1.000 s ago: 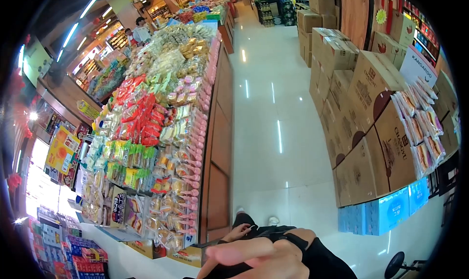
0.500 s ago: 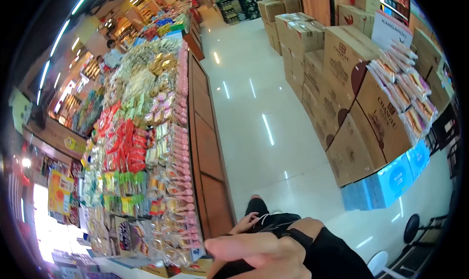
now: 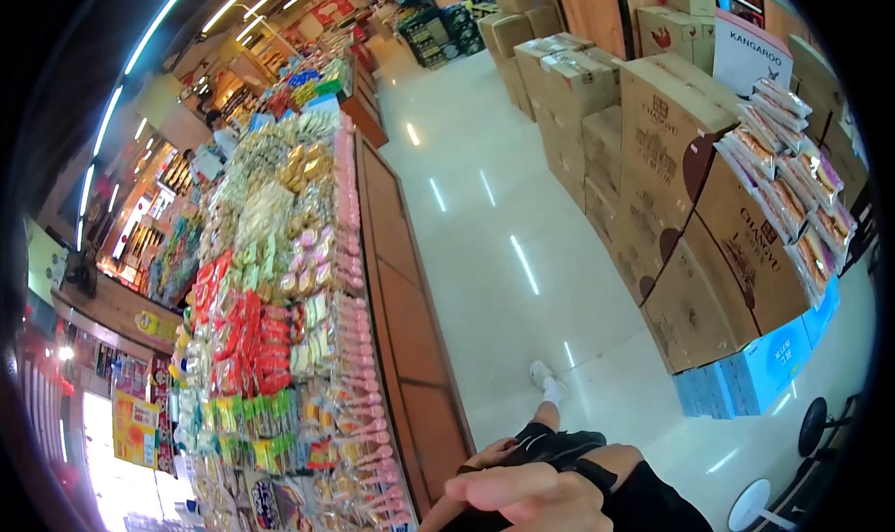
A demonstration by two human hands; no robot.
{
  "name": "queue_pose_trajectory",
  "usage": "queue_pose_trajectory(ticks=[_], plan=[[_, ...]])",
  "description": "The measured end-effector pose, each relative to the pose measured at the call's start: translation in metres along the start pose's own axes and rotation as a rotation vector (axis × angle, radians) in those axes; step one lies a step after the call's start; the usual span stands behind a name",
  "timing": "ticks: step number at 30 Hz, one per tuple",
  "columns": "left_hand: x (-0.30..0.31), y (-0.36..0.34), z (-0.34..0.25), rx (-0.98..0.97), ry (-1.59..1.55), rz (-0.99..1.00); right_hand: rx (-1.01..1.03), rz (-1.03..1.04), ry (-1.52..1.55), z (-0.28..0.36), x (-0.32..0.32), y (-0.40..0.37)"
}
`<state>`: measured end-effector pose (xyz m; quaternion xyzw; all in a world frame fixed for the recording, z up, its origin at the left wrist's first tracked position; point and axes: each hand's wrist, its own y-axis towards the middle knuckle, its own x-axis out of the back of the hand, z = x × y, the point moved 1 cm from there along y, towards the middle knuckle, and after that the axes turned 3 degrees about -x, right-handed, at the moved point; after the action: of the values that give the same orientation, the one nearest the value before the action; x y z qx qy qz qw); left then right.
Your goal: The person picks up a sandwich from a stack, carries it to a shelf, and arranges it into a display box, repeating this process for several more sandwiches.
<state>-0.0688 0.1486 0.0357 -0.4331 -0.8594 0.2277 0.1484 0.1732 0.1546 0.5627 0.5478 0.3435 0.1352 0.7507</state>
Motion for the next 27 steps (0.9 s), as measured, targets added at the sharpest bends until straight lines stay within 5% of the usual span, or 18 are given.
queue_pose_trajectory(ticks=[2, 4, 10, 14, 18, 19, 20, 22, 27], plan=[[0.014, 0.012, -0.032, -0.097, 0.166, -0.041, -0.031, -0.004, -0.003, -0.004, 0.014, 0.002], [0.025, 0.035, -0.050, 0.048, 0.085, 0.098, 0.001, -0.017, -0.063, -0.017, 0.037, 0.013], [0.065, 0.072, -0.058, 0.158, 0.158, 0.096, -0.065, -0.106, -0.269, -0.027, 0.075, 0.042], [0.096, 0.091, -0.085, 0.288, 0.043, 0.084, -0.062, -0.341, -0.218, -0.046, 0.087, 0.062], [0.121, 0.137, -0.059, 0.267, 0.001, 0.135, -0.191, -0.255, -0.071, -0.060, 0.125, 0.090], [0.127, 0.144, -0.049, 0.272, 0.007, 0.156, -0.164, -0.567, -0.198, -0.070, 0.110, 0.095], [0.134, 0.152, -0.048, 0.281, 0.000, 0.143, -0.159, -0.574, -0.219, -0.086, 0.124, 0.103], [0.145, 0.175, -0.037, 0.288, -0.002, 0.154, 0.093, -0.053, 0.037, -0.109, 0.162, 0.119], [0.156, 0.206, -0.017, 0.337, -0.022, 0.192, -0.026, -0.140, 0.056, -0.106, 0.177, 0.125]])
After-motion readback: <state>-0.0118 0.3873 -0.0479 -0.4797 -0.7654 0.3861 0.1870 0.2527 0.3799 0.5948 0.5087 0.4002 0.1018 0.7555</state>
